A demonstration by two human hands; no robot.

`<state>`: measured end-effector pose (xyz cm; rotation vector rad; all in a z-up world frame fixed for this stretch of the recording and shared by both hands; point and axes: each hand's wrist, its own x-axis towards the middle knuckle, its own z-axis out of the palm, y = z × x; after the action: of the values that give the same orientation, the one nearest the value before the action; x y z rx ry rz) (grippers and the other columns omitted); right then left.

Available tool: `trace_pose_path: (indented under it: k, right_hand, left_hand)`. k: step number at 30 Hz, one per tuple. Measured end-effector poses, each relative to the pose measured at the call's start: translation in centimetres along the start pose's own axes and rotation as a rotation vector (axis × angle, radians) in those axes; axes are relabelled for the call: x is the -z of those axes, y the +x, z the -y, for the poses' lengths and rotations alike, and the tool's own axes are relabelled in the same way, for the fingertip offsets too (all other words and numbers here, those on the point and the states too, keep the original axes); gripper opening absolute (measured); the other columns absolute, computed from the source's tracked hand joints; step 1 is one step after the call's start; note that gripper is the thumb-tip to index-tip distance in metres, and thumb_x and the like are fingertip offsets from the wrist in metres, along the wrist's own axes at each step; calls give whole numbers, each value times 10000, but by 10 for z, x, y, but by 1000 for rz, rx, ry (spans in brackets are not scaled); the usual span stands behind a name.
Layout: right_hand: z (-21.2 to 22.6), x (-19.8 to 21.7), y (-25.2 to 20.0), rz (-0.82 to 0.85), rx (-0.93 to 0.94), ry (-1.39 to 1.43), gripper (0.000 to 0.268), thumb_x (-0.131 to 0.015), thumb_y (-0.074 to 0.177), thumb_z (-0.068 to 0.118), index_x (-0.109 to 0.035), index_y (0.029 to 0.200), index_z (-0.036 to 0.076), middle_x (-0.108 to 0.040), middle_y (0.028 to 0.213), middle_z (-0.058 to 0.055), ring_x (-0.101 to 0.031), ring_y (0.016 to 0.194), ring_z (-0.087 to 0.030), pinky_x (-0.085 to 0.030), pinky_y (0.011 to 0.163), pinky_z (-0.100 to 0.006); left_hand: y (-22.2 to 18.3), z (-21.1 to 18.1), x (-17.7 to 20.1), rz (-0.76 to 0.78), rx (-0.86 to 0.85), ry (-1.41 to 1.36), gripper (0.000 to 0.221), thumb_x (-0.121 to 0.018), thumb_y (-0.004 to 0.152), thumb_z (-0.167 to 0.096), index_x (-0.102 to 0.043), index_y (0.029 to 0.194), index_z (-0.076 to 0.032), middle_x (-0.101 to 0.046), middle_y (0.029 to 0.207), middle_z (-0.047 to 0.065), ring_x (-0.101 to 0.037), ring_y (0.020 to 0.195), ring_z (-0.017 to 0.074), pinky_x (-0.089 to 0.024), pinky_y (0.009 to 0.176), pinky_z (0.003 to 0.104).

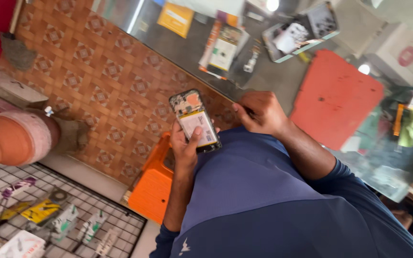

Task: The person disassembles a smartphone by removing the back cover and using a screwdriver to detach internal components. They then separate the screen assembly from the main body and place the parts on the workbench.

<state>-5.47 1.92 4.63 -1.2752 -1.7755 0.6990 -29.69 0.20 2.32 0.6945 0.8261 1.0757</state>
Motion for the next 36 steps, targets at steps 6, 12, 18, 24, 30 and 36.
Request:
trace_pose_path:
  k: [6,12,18,24,30,36]
  right_hand:
    - [8,-95,113,-6,52,-287,118,-719,952,140,-684,904,38,-658,780,-136,-651,685,-340,-518,606,-449]
    - [-26,-156,209,60,-489,-660,516,-665,991,545,-705,934,34,-701,722,-114,-680,621,-328,-503,553,-465]
    - [-45,-163,277,205,-745,-969,812,-625,814,882,-743,712,85,-669,600,-112,-674,549,-282,-508,487,-398]
    - [-56,-158,369,213,-1116,-684,925,-596,789,924,-686,509,47,-601,451,-43,-640,430,-202,-529,579,-316]
    - [-78,-157,409,299,-1206,-666,871,-500,911,848,-684,640,41,-625,454,-63,-694,500,-209,-562,639,-371]
    - [-105,-181,406,514,-1364,-928,709,-602,867,772,-835,937,105,-797,903,-129,-756,918,-314,-576,772,-445]
  left_hand:
    - [17,-79,129,-155,-1,38,453,-682,983,-103,-456,1352,32,-705,1133,208,-748,972,300,-664,832,503]
    - [84,-159,230,-152,2,17,399,-676,1001,-96,-487,1335,13,-710,1070,227,-757,884,328,-654,794,492]
    - [217,-207,271,-58,15,-29,337,-638,1018,-95,-499,1301,23,-693,1133,198,-748,965,325,-664,805,518]
    - [322,-271,283,19,77,10,328,-616,1031,-101,-506,1313,25,-694,1152,194,-742,962,305,-662,801,508]
    - [405,-294,340,-87,134,92,327,-552,1072,-182,-550,1329,21,-714,1107,150,-743,872,231,-641,764,404]
    - [506,-290,403,-123,218,73,367,-461,1128,-256,-632,1241,48,-733,1103,138,-739,928,199,-600,840,334]
